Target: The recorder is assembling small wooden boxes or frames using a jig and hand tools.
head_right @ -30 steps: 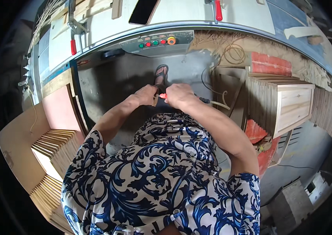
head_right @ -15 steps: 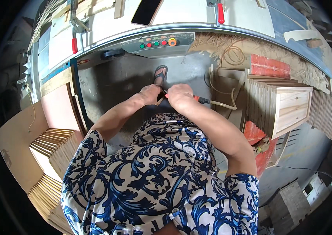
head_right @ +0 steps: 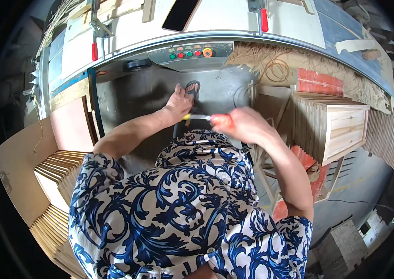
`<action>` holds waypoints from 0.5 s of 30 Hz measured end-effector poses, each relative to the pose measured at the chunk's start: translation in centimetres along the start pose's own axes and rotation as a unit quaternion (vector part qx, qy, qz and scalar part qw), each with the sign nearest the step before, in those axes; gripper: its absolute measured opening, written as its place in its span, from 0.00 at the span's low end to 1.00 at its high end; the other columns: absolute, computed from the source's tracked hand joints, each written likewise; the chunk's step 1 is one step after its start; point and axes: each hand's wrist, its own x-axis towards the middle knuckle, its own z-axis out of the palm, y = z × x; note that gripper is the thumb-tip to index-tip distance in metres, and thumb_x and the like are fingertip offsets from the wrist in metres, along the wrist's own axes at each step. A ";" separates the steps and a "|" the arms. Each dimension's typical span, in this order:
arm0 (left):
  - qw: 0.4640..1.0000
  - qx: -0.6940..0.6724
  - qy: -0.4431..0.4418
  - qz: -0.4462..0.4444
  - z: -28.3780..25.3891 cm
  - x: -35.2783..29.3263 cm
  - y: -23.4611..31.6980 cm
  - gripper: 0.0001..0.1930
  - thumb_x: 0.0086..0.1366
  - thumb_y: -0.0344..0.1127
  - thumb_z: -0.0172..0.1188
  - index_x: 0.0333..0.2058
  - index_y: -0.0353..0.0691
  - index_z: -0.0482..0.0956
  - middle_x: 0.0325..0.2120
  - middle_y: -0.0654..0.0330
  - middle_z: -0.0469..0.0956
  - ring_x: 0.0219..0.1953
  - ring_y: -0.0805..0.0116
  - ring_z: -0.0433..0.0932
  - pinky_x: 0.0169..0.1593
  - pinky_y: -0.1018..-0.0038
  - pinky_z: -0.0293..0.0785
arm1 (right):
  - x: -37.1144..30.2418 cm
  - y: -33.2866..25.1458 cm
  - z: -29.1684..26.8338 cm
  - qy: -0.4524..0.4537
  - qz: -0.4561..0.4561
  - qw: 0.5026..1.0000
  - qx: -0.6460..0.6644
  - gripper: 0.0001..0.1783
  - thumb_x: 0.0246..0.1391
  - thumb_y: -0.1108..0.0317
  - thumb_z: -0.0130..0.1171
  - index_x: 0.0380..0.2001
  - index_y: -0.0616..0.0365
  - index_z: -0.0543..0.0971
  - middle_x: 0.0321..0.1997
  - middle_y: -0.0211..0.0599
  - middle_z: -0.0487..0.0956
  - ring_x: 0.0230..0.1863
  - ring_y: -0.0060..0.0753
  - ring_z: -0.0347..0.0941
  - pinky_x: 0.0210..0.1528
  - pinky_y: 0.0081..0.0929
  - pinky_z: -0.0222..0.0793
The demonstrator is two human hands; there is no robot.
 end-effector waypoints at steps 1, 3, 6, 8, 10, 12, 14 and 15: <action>0.999 0.025 -0.001 -0.028 -0.2 0.2 -0.2 0.23 0.61 0.39 0.57 0.53 0.33 0.82 0.46 0.51 0.82 0.57 0.47 0.74 0.69 0.43 0.57 | -0.6 -0.7 -0.1 0.015 -0.048 0.998 0.030 0.29 0.57 0.42 0.67 0.35 0.63 0.84 0.29 0.55 0.81 0.36 0.60 0.80 0.42 0.46 0.76; 0.999 0.038 0.003 -0.022 -0.8 0.9 -0.2 0.24 0.61 0.39 0.57 0.55 0.33 0.81 0.47 0.51 0.82 0.57 0.47 0.74 0.70 0.43 0.55 | -1.5 -1.8 -0.8 0.045 -0.144 0.985 0.088 0.28 0.56 0.43 0.68 0.35 0.62 0.84 0.27 0.56 0.80 0.34 0.61 0.79 0.40 0.45 0.75; 0.998 0.069 0.006 -0.006 -2.9 1.9 -0.6 0.26 0.62 0.39 0.57 0.58 0.35 0.78 0.48 0.50 0.81 0.57 0.46 0.74 0.71 0.43 0.52 | -2.1 -2.0 -2.3 0.013 -0.115 0.985 0.125 0.28 0.57 0.42 0.66 0.34 0.62 0.84 0.29 0.58 0.81 0.37 0.62 0.79 0.42 0.45 0.75; 0.998 0.052 -0.025 0.014 -4.6 2.5 -1.3 0.28 0.61 0.40 0.58 0.59 0.34 0.76 0.49 0.50 0.81 0.58 0.45 0.74 0.72 0.41 0.50 | -2.0 -1.7 -2.7 -0.002 -0.102 0.984 0.143 0.28 0.58 0.41 0.66 0.33 0.61 0.84 0.30 0.59 0.81 0.39 0.62 0.80 0.42 0.46 0.75; 0.998 0.043 -0.036 0.028 -5.9 2.5 -2.1 0.29 0.61 0.40 0.59 0.60 0.33 0.75 0.49 0.50 0.81 0.59 0.45 0.74 0.72 0.40 0.49 | -2.3 -0.9 -2.4 0.010 -0.043 0.990 0.137 0.25 0.57 0.46 0.68 0.36 0.61 0.84 0.29 0.58 0.80 0.34 0.59 0.79 0.39 0.43 0.74; 0.996 0.009 -0.063 0.061 -6.9 2.6 -3.6 0.27 0.61 0.42 0.61 0.57 0.33 0.76 0.49 0.49 0.81 0.59 0.46 0.75 0.70 0.42 0.54 | -2.4 -0.1 -2.6 0.023 -0.014 0.991 0.132 0.24 0.57 0.48 0.69 0.38 0.62 0.83 0.29 0.58 0.79 0.31 0.57 0.78 0.37 0.42 0.73; 0.995 -0.003 -0.068 0.077 -6.6 2.6 -4.9 0.27 0.61 0.43 0.62 0.55 0.33 0.77 0.49 0.49 0.81 0.59 0.46 0.76 0.70 0.42 0.57 | -3.4 0.5 -2.9 0.061 -0.031 0.976 0.208 0.26 0.56 0.45 0.69 0.35 0.62 0.84 0.30 0.55 0.82 0.32 0.54 0.80 0.39 0.40 0.75; 0.990 -0.125 -0.047 0.040 -5.3 2.6 -5.5 0.22 0.61 0.44 0.63 0.49 0.35 0.79 0.47 0.48 0.82 0.55 0.47 0.78 0.65 0.47 0.64 | -4.2 1.0 -3.4 0.082 -0.035 0.966 0.244 0.26 0.56 0.44 0.69 0.34 0.62 0.85 0.30 0.53 0.84 0.32 0.53 0.80 0.39 0.39 0.75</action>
